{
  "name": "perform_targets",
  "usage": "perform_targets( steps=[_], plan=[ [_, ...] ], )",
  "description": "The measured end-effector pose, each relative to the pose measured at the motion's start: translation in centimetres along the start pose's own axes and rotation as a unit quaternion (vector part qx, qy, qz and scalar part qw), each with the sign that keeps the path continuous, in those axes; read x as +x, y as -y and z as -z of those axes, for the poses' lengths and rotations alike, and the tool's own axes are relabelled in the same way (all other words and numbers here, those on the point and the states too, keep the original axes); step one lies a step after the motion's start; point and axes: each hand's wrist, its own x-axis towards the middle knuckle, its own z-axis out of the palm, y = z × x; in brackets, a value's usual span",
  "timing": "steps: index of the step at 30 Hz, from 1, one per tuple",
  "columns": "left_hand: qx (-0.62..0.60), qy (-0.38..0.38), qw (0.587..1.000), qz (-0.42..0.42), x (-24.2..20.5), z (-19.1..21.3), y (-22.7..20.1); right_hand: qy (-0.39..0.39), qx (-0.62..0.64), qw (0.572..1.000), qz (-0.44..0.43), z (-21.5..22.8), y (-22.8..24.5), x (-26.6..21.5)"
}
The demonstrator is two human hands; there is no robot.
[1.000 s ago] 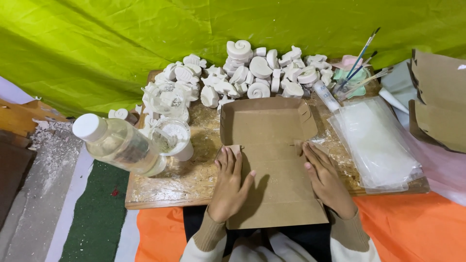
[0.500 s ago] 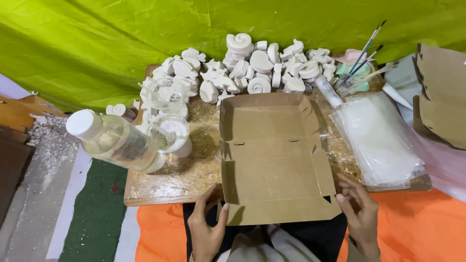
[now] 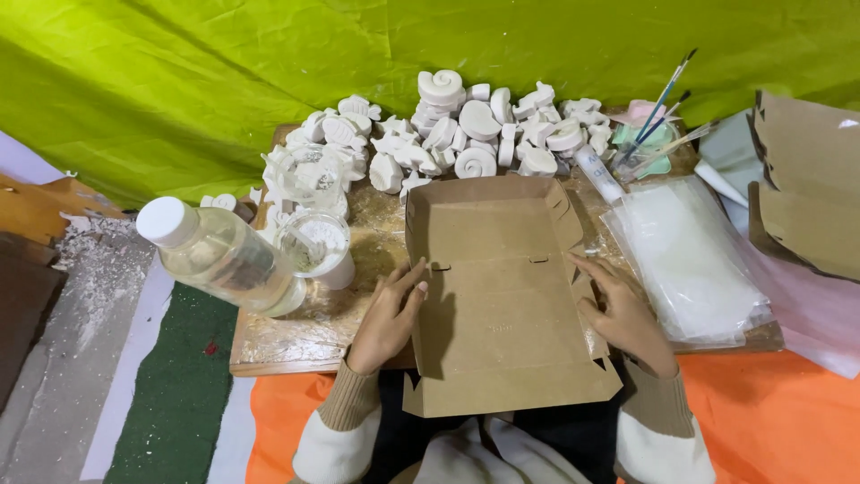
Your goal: Folding and assembling a cardboard box from a flat template on a low table.
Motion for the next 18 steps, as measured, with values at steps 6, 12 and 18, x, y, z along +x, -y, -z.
perform_targets(
  steps=[6,12,18],
  plan=[
    [-0.045,-0.050,0.996,-0.061,-2.5,1.5,-4.0,-0.029,-0.034,0.998,0.040,-0.7,-3.6,-0.4],
    [-0.069,-0.067,0.991,-0.095,-0.3,1.4,-2.5,-0.087,0.041,0.987,0.132,0.7,-1.0,0.5],
    [-0.071,-0.008,0.996,-0.049,4.0,1.7,0.1,-0.030,0.133,0.990,0.040,2.2,1.3,3.1]
  ],
)
